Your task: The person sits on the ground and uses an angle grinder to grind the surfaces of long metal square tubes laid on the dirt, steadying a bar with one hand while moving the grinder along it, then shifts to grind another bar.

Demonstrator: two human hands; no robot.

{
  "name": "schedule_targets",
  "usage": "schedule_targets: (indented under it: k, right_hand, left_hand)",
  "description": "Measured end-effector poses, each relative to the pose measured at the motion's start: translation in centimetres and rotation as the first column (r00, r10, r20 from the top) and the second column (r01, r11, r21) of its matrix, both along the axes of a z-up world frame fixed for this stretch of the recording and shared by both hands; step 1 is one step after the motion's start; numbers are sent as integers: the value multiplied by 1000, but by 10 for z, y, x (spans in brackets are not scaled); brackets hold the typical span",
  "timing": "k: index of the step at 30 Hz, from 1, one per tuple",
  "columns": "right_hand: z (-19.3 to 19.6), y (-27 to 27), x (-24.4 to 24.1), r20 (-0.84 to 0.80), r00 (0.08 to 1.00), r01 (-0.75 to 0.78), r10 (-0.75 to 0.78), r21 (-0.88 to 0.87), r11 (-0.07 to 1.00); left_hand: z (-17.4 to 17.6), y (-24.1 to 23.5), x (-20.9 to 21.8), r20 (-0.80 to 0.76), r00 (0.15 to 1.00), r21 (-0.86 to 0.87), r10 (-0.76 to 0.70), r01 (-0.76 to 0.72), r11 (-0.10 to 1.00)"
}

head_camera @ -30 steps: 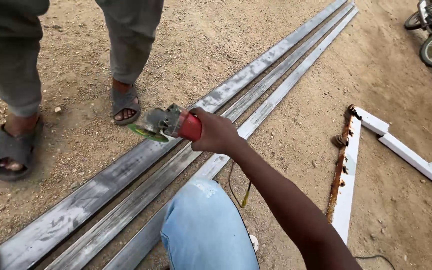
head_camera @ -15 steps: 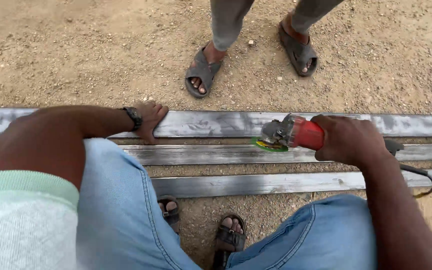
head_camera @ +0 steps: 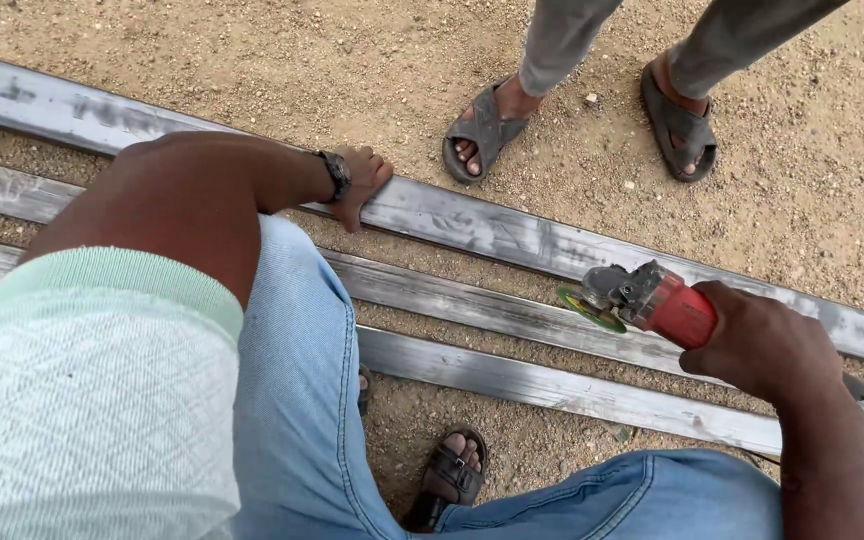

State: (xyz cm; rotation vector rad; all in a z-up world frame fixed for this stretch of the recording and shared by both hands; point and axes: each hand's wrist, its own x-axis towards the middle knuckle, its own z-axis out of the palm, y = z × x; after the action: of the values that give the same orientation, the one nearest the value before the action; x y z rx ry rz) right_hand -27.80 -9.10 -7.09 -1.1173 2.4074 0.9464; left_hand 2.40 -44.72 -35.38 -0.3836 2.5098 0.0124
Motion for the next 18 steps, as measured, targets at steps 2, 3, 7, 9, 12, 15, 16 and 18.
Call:
schedule_targets:
  k: [2,3,7,9,12,15,16,18]
  right_hand:
    - [-4,0,-4,15,1000,-23,23,-25,999]
    - [-7,-1,-6,32,998,-48,50,-58,997]
    - [-7,-10,-2,49,998,-45,48,-62,997]
    - [-10,-10,-2,76,995,-55,67,-145,988]
    - [-19,-14,-5,115,991,-43,72,-238,970]
    - [-39,-17,-18,151,988,5,42,-296,955]
    - [-43,-18,-20,152,987,1,46,-295,955]
    - [-53,-21,-26,188,982,66,-1,-342,937]
  left_hand:
    - [4,2,-2,14,999,13,45,-45,999]
    - [6,2,0,32,995,17,92,-93,996]
    - [27,10,-6,92,985,1,146,-147,989]
    - [32,8,-9,121,979,-28,162,-160,987]
    - [38,2,-12,102,974,-41,204,-201,979]
    - [35,-3,-10,77,953,-42,292,-290,956]
    - [27,-7,-7,79,952,-41,296,-294,955]
    - [12,-15,-1,254,943,-49,215,-209,977]
